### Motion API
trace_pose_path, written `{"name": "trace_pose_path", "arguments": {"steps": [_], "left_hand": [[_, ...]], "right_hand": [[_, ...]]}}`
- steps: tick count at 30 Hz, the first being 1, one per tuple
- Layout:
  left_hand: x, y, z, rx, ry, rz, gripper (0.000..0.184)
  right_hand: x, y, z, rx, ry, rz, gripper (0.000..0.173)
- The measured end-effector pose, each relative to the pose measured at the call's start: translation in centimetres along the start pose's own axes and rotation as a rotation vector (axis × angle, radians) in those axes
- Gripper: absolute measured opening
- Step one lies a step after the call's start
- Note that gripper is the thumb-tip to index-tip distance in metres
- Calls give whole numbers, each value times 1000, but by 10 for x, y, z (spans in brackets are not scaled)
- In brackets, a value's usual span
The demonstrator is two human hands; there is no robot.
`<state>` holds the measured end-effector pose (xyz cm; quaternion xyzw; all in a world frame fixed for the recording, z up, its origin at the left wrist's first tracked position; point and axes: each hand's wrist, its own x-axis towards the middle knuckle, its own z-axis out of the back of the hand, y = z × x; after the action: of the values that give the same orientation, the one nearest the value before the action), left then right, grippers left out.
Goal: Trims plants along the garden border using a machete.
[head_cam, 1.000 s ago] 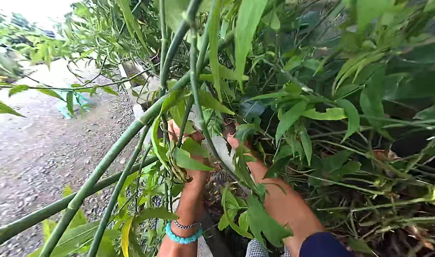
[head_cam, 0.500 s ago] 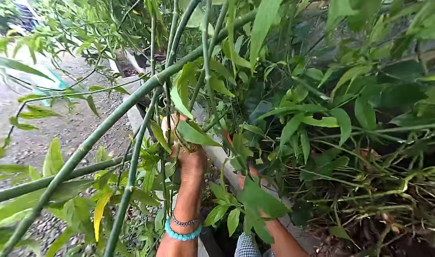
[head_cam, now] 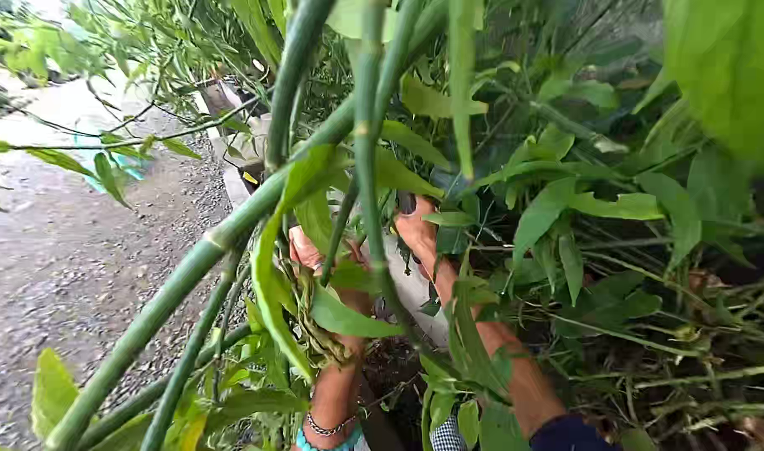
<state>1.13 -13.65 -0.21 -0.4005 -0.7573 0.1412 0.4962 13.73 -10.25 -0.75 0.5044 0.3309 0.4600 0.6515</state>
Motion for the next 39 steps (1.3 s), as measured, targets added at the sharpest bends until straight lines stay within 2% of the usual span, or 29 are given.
{"name": "trace_pose_path", "arguments": {"steps": [2,4,5,8,9,11,12,14,15,17,20,21,23,24,27,29,30,33,35,39], "left_hand": [[10,-9,9,154,-94,23,29],[18,-11,18,187,-240,77,24],[15,-14,22,213,-249,111,20],[3,-19,32,260,-219,161,35],[8,-17,27,192,-266,145,21],[8,-21,19,173,-269,144,17],[4,-27,15,273,-261,181,14],[-9,-28,10,438,-207,193,17],[-13,-21,9,427,-192,194,19],[-21,-22,1,466,-179,259,26],[-25,-32,-21,564,-267,370,26],[-30,-26,-19,505,-254,333,21],[-42,-12,3,379,-98,169,18],[-41,-9,10,372,-44,90,17],[-26,-22,11,361,-95,159,22],[-15,-27,13,542,-193,194,28],[-13,-29,17,571,-169,210,36],[-5,-22,28,353,-77,116,33],[1,-15,29,198,-51,71,22],[14,-4,21,100,-47,64,23]], "right_hand": [[16,-54,-13,-77,-60,116,47],[30,-77,-26,-107,-121,110,46],[23,-79,-26,-96,-133,82,44],[-17,-109,-30,-94,-158,15,41],[-38,-122,-28,-111,-162,-6,42],[-74,-147,-25,-128,-177,-21,41],[-80,-152,-24,-137,-156,-46,40],[-71,-146,-23,-182,-119,-102,43],[-60,-138,-24,-209,-109,-117,44],[-35,-134,-32,-224,-136,-62,41],[-8,-114,-36,-168,-145,50,41],[-4,-97,-32,-129,-98,30,44],[-10,-66,-26,15,-9,-1,50],[-7,-63,-28,24,-30,10,51],[18,-93,-31,-171,-97,74,51],[20,-115,-35,-121,-95,79,49],[11,-114,-32,-29,-92,78,43],[-3,-89,-24,285,-3,-81,30],[-2,-87,-21,456,42,-94,19],[8,-86,-6,474,83,-111,17]]}}
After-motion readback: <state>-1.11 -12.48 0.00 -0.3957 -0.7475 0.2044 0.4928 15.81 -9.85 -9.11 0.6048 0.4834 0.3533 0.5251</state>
